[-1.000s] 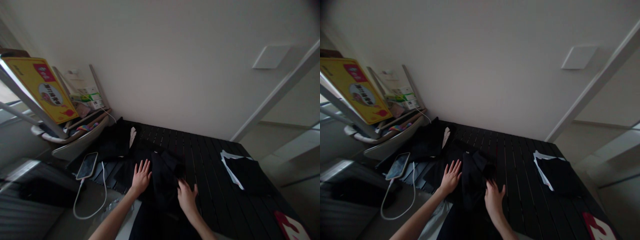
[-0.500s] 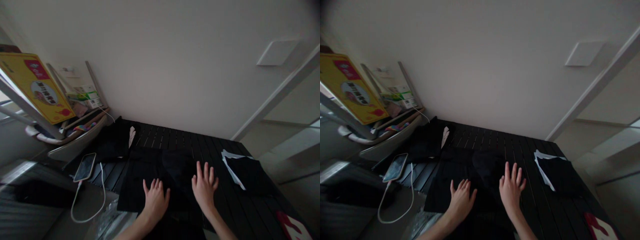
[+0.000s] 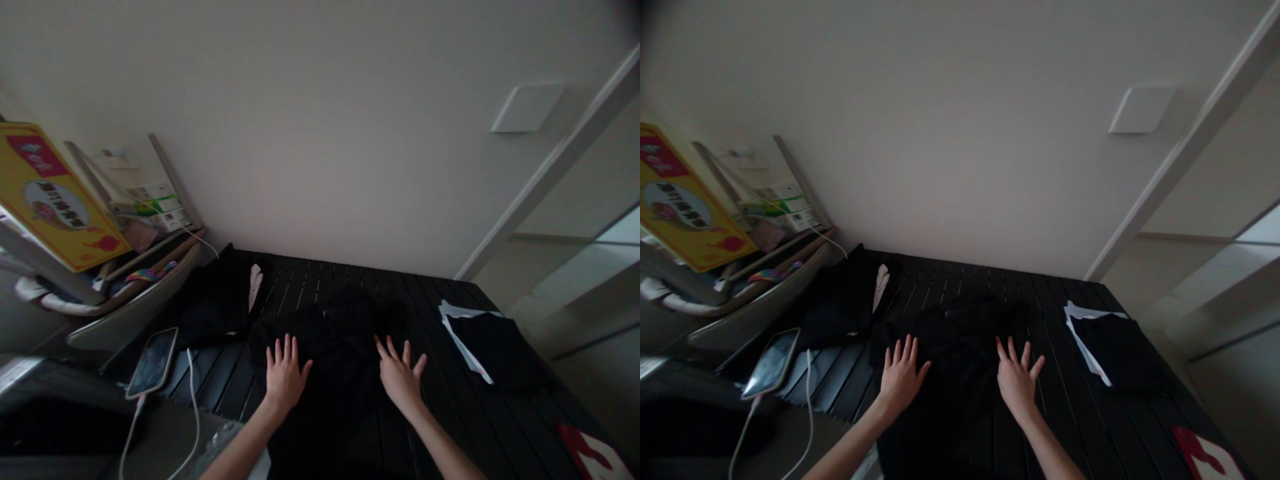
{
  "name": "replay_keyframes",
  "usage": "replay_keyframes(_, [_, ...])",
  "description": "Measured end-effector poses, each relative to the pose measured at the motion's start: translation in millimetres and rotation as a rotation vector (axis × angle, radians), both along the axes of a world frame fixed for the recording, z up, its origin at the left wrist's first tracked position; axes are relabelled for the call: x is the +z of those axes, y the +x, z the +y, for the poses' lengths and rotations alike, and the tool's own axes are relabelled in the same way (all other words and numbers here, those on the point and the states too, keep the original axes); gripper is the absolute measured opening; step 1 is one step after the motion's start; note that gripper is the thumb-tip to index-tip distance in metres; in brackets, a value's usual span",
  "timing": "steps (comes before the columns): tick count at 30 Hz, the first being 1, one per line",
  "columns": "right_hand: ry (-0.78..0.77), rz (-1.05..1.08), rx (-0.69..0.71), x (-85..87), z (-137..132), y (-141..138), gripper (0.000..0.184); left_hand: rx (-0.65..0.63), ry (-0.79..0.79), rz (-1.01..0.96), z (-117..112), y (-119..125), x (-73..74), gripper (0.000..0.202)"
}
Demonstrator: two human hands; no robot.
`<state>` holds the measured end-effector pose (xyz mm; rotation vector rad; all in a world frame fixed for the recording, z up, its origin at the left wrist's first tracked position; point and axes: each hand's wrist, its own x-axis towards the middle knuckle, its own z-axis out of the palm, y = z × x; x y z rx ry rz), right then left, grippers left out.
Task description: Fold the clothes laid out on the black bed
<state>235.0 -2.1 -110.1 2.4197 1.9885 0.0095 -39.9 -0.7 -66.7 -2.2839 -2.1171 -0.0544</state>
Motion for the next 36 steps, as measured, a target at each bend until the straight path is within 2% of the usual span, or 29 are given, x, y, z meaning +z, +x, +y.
replay_keyframes(3, [-0.037, 0.038, -0.034, 0.5, 43, 9, 0.064, 0.005, -0.035, -0.024, -38, 15, 6.2, 0.061])
replay_keyframes(6, [-0.056, 0.090, -0.084, -2.2, 75, 11, 0.067, -0.072, -0.150, -0.118, -71, 33, 1.0, 0.060])
replay_keyframes(9, [-0.023, 0.140, -0.175, -8.8, 91, 7, 0.070, -0.129, -0.258, -0.209, -89, 54, -8.5, 0.066])
replay_keyframes(11, [0.053, 0.159, -0.193, -15.3, 93, 5, 0.070, -0.131, -0.316, -0.258, -90, 69, -8.6, 0.060])
replay_keyframes(13, [0.163, 0.167, -0.193, -21.1, 89, 3, 0.067, -0.117, -0.381, -0.289, -84, 81, -1.2, 0.047])
replay_keyframes(15, [0.298, 0.168, -0.189, -23.5, 83, 1, 0.063, -0.073, -0.378, -0.307, -70, 86, 10.9, 0.040])
replay_keyframes(17, [0.423, 0.164, -0.129, -20.7, 75, -1, 0.064, -0.027, -0.271, -0.314, -51, 84, 22.3, 0.044])
replay_keyframes(19, [0.492, 0.159, 0.044, -13.9, 68, -2, 0.068, 0.011, -0.130, -0.292, -25, 78, 28.4, 0.056])
replay_keyframes(21, [0.496, 0.165, 0.293, -6.3, 61, -4, 0.071, 0.036, -0.027, -0.235, 4, 69, 27.0, 0.070])
replay_keyframes(23, [0.479, 0.178, 0.501, -1.2, 56, -6, 0.071, 0.015, 0.011, -0.210, 32, 61, 18.9, 0.078])
replay_keyframes(25, [0.476, 0.190, 0.575, 0.0, 51, -12, 0.071, -0.078, 0.001, -0.242, 54, 54, 7.0, 0.074])
replay_keyframes(27, [0.491, 0.199, 0.532, -1.1, 48, -24, 0.072, -0.171, 0.000, -0.294, 66, 50, -4.4, 0.062])
replay_keyframes(29, [0.506, 0.222, 0.437, -0.8, 48, -40, 0.066, -0.208, 0.031, -0.339, 68, 48, -12.0, 0.051])
replay_keyframes(32, [0.478, 0.339, 0.322, 10.4, 57, -55, 0.037, -0.198, 0.085, -0.397, 61, 42, -14.2, 0.041])
replay_keyframes(34, [0.453, 0.474, 0.258, 26.9, 66, -47, 0.033, -0.189, 0.123, -0.436, 56, 34, -11.0, 0.035])
replay_keyframes(36, [0.472, 0.608, 0.166, 47.7, 75, -20, 0.035, -0.153, 0.183, -0.489, 54, 19, -5.7, 0.029])
